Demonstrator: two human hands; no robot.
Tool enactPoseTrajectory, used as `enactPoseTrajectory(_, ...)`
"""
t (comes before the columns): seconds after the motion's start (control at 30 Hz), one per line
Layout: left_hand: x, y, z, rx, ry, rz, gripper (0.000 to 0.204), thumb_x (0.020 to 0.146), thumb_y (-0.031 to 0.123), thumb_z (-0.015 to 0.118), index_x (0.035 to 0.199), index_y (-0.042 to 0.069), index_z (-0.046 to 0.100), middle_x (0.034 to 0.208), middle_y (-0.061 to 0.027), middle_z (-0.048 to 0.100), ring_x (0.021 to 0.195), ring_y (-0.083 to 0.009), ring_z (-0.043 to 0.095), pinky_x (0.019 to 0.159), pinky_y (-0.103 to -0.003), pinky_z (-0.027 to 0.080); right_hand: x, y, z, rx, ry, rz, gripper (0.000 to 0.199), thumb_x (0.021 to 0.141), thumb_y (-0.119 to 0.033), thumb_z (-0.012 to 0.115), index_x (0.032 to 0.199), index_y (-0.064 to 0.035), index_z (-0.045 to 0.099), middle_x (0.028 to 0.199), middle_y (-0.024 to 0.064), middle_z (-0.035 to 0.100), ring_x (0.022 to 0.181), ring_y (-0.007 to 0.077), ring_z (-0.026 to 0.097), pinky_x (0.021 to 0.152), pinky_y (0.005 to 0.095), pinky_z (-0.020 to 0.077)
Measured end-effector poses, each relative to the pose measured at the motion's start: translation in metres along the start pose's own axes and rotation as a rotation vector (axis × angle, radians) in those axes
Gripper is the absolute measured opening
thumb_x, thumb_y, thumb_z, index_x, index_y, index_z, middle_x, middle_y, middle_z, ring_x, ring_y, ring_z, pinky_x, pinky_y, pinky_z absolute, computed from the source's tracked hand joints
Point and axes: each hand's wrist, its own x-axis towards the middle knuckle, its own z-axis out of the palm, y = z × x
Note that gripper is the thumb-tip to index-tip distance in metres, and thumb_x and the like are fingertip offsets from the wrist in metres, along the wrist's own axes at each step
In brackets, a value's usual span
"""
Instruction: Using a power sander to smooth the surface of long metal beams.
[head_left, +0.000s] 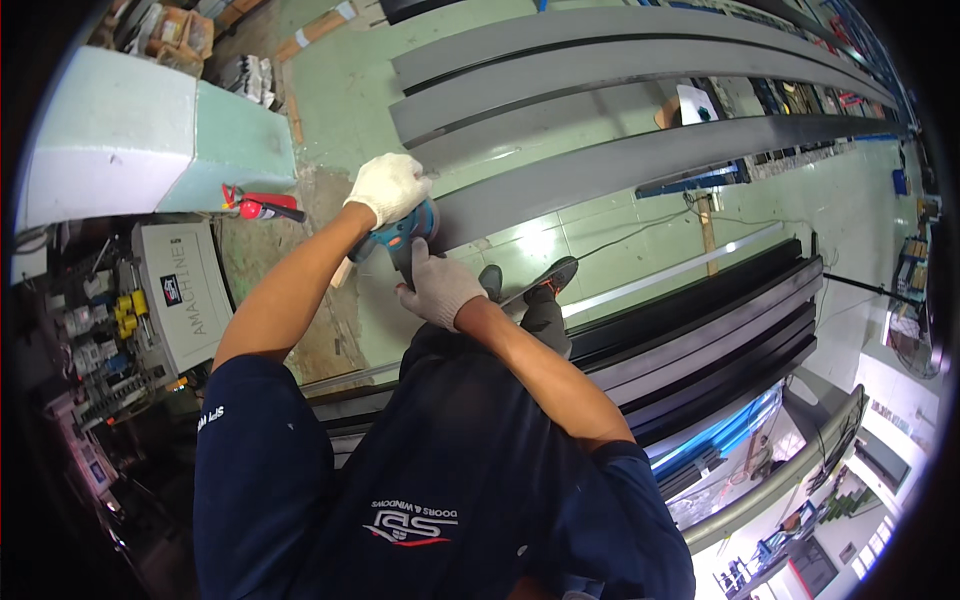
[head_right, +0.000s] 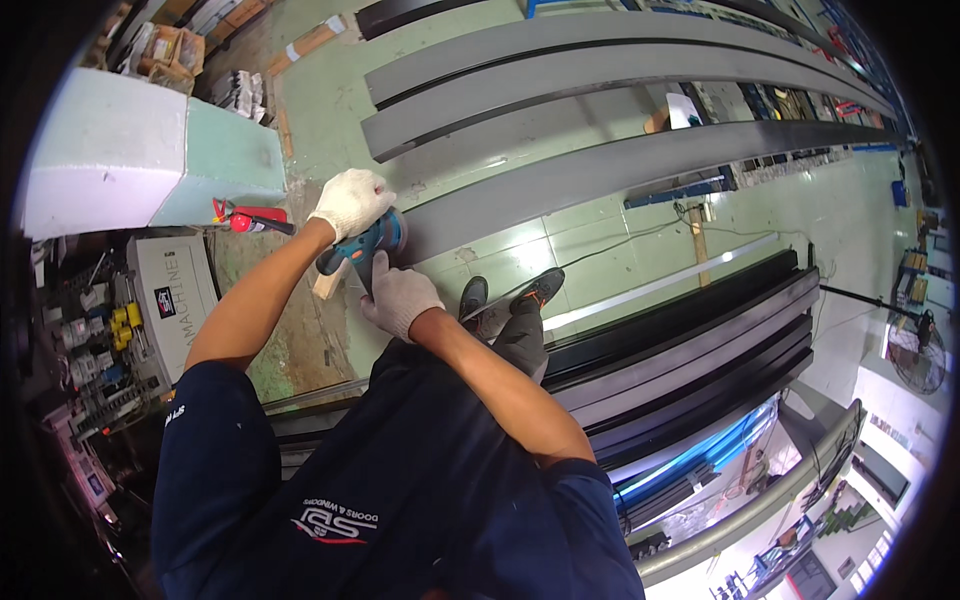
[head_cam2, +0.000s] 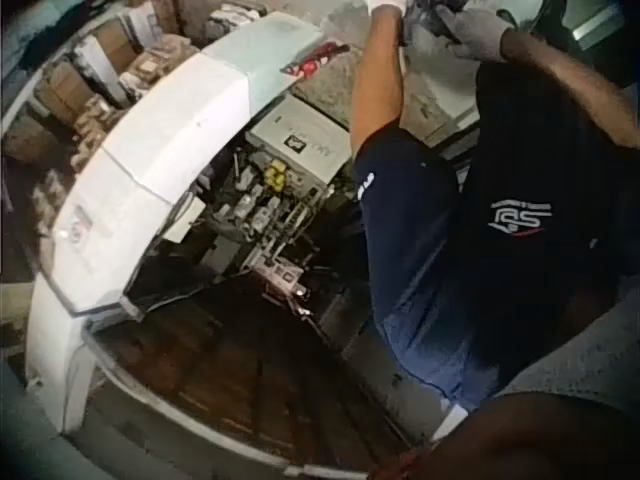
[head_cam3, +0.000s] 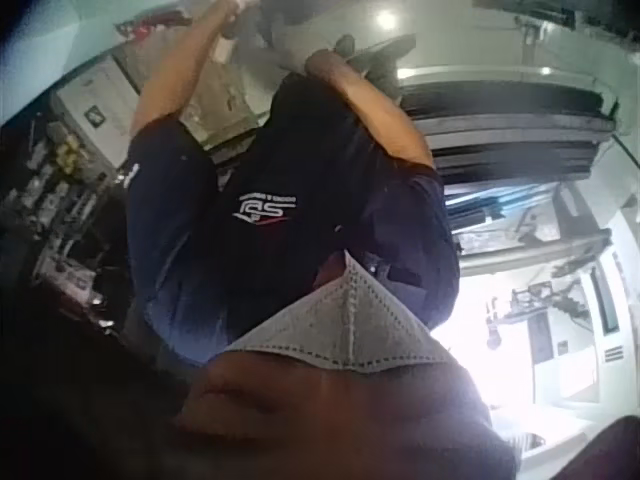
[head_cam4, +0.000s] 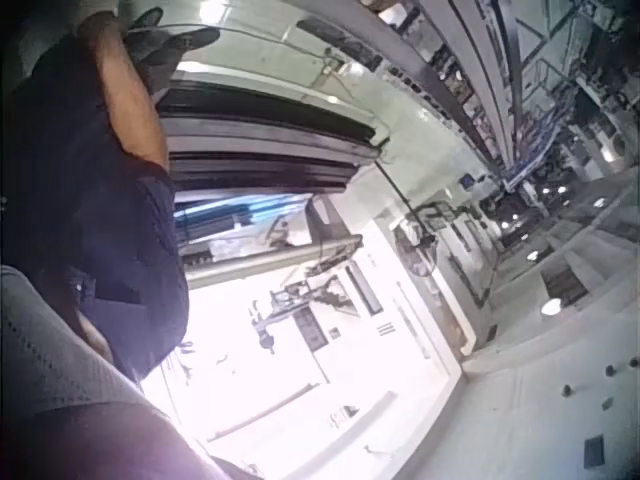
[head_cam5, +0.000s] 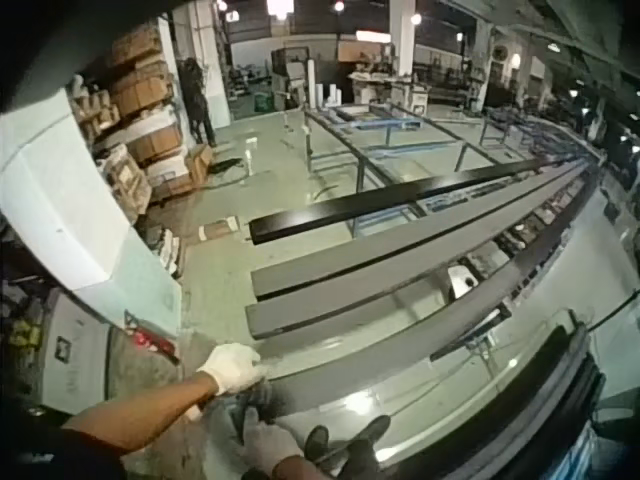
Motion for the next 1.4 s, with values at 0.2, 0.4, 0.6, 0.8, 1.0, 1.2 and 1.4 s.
enactPoseTrajectory(0.2,-0.035,-0.022,0.004,-0.038,0.010,-0.133,0.042,0.096,0.043,0.067,0.096,0.005,0.085,0.101,-0.0278,0.080,0.099,-0.0504,0.078,0.092,-0.059,0.062,0.004,-0.012,0.016,-0.051,-0.045,-0.079,0.081,0.103,-0.040,0.074,0.155,0.0144,0.046,0.110,0.0304,0.083,0.103,0.0472,0.082,0.093,0.0577,0.0656)
enactPoseTrajectory(0.4,-0.005,0.032,-0.006,-0.048,-0.077,-0.122,0.042,0.094,0.039,0.066,0.102,0.004,0.089,0.110,-0.0259,0.084,0.112,-0.0464,0.080,0.103,-0.054,0.063,-0.021,0.014,-0.017,-0.010,-0.020,0.054,0.080,0.103,-0.044,0.074,0.156,0.0093,0.046,0.116,0.0335,0.081,0.107,0.0506,0.080,0.095,0.0589,0.0638)
enactPoseTrajectory(0.6,0.067,0.130,-0.009,-0.100,-0.075,0.140,0.048,0.100,0.048,0.070,0.107,0.005,0.088,0.114,-0.0242,0.085,0.113,-0.0444,0.081,0.104,-0.053,0.064,-0.051,0.054,-0.055,0.061,0.239,0.312,0.084,0.105,-0.047,0.071,0.164,0.0049,0.040,0.122,0.0374,0.078,0.110,0.0560,0.078,0.096,0.0634,0.0609)
enactPoseTrajectory(0.8,0.111,0.207,-0.025,-0.332,-0.084,0.249,0.051,0.105,0.056,0.070,0.113,0.008,0.087,0.114,-0.0225,0.084,0.113,-0.0427,0.080,0.102,-0.051,0.062,-0.064,0.110,-0.094,-0.122,0.552,0.439,0.075,0.107,-0.040,0.073,0.164,-0.0036,0.041,0.116,0.0342,0.078,0.101,0.0531,0.080,0.089,0.0616,0.0646)
enactPoseTrajectory(1.0,0.116,0.196,-0.010,-0.221,-0.160,0.406,0.047,0.106,0.053,0.070,0.106,0.009,0.086,0.107,-0.0239,0.082,0.107,-0.0448,0.079,0.097,-0.054,0.061,-0.068,0.138,-0.124,-0.188,0.444,0.418,0.063,0.106,-0.046,0.077,0.147,-0.0065,0.051,0.111,0.0314,0.080,0.104,0.0523,0.079,0.092,0.0619,0.0623)
enactPoseTrajectory(1.2,0.074,0.123,0.002,-0.234,-0.052,0.369,0.047,0.106,0.050,0.070,0.101,0.006,0.086,0.102,-0.0247,0.081,0.103,-0.0463,0.078,0.093,-0.055,0.061,-0.046,0.083,-0.085,-0.144,0.280,0.289,0.064,0.106,-0.050,0.076,0.131,0.0027,0.050,0.102,0.0357,0.079,0.100,0.0563,0.078,0.090,0.0641,0.0607)
enactPoseTrajectory(1.4,-0.002,0.020,-0.012,-0.216,0.002,0.197,0.049,0.105,0.051,0.068,0.094,0.006,0.084,0.098,-0.0254,0.079,0.098,-0.0490,0.076,0.089,-0.058,0.060,-0.002,0.012,-0.021,-0.125,0.181,0.140,0.063,0.104,-0.039,0.078,0.143,0.0040,0.052,0.114,0.0331,0.080,0.104,0.0517,0.081,0.091,0.0606,0.0642)
